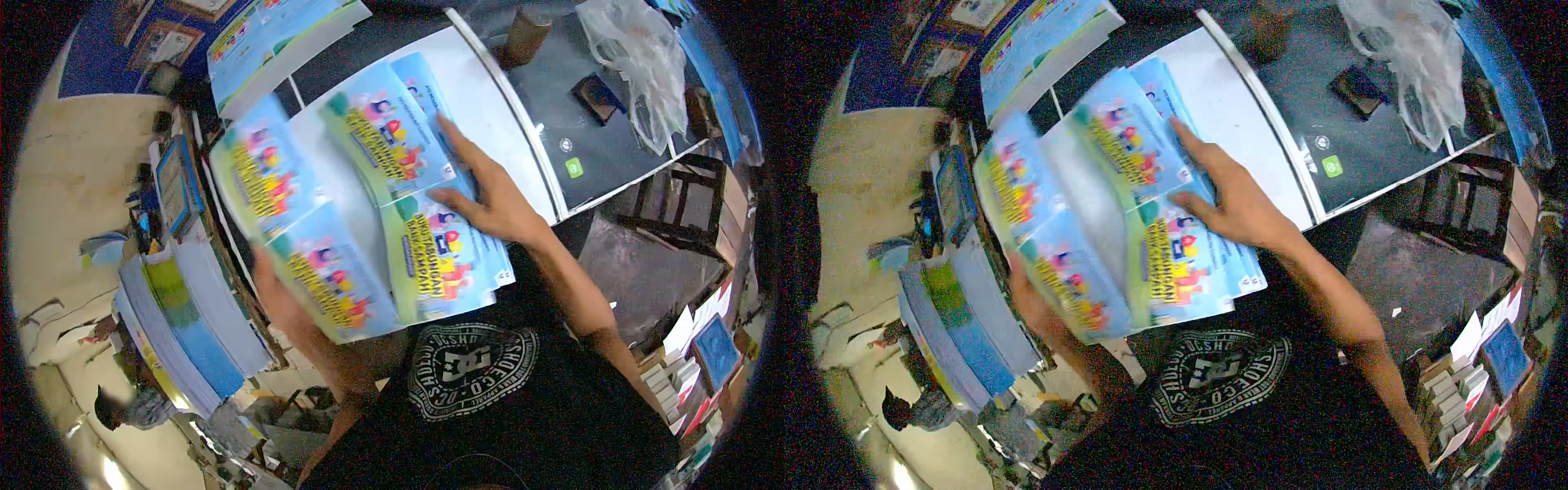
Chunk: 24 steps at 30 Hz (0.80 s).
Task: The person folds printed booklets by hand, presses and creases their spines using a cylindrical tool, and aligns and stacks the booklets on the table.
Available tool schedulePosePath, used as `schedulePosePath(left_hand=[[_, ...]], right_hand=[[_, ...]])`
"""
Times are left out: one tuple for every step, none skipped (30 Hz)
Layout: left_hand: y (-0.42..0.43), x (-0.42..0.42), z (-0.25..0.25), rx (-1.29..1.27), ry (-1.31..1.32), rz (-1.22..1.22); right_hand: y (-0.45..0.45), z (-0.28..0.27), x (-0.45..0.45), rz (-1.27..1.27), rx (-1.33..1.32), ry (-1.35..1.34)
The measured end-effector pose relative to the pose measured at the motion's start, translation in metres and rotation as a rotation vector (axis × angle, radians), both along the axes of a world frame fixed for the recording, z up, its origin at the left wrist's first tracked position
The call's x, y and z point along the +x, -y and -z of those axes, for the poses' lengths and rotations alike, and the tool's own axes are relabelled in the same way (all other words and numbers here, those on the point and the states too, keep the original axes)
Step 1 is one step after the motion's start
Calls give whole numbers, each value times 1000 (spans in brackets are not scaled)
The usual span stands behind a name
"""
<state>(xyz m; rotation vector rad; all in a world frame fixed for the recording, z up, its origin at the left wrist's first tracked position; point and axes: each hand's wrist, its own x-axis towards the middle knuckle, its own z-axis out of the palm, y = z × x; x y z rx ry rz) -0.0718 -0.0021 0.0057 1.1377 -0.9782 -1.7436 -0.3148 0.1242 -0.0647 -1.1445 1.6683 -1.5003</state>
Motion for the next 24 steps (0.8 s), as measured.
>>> schedulePosePath(left_hand=[[0, 6, -12, -17, -17, -49], [-1, 10, -21, -60, -17, -114], [-2, 13, -27, -104, -19, -180], [-4, 12, -29, -187, 83, -129], [-9, 3, -27, -266, 182, -77], [-16, -9, -24, -164, 121, -92], [-22, -22, -21, -62, 59, -115], [-18, -25, 10, -29, -10, -150], [-24, -36, 18, -51, 136, -18], [-29, -48, 31, 7, 80, 41], [-33, -60, 48, 65, 23, 103], [-35, -69, 55, 121, -33, 166], [-36, -73, 56, 163, -81, 174], [-35, -75, 53, 205, -125, 179], [-36, -76, 52, 247, -166, 175], [-36, -76, 52, 255, -174, 208], [-34, -73, 53, 258, -179, 231], [-31, -70, 52, 257, -183, 248], [-29, -68, 51, 288, -185, 262], [-30, -66, 50, 305, -197, 239], [-32, -66, 49, 325, -211, 222], [-33, -66, 49, 348, -228, 213], [-33, -63, 52, 338, -221, 242], [-34, -63, 54, 330, -198, 224]], right_hand=[[1, -2, 1, -8, 5, -13], [2, -3, 2, -15, 9, -25], [2, -2, -2, -67, 7, -99], [4, -3, -2, -120, 4, -175], [3, -7, -2, -142, 118, -37], [3, -6, -1, -149, 94, -45], [2, -3, -2, -149, 70, -56], [0, -3, -4, -141, 49, -70], [-2, -5, -5, -138, 78, -71], [-2, -10, -3, -130, 110, -72], [-2, -15, -2, -120, 141, -72], [-2, -18, -2, -108, 172, -72], [-2, -11, 0, -59, 151, 31], [-3, -10, -1, -55, 152, 16], [-3, -9, -2, -58, 151, 4], [-3, -8, -1, -70, 146, -6], [-3, -12, -2, -80, 178, 4], [-2, -13, -2, -92, 161, 4], [0, -12, -3, -104, 145, 7], [0, -11, -2, -115, 131, 9], [0, -9, -1, -104, 96, 33], [0, -9, -1, -115, 108, 25], [0, -11, -2, -120, 122, 15], [-2, -12, -3, -121, 137, 5]])
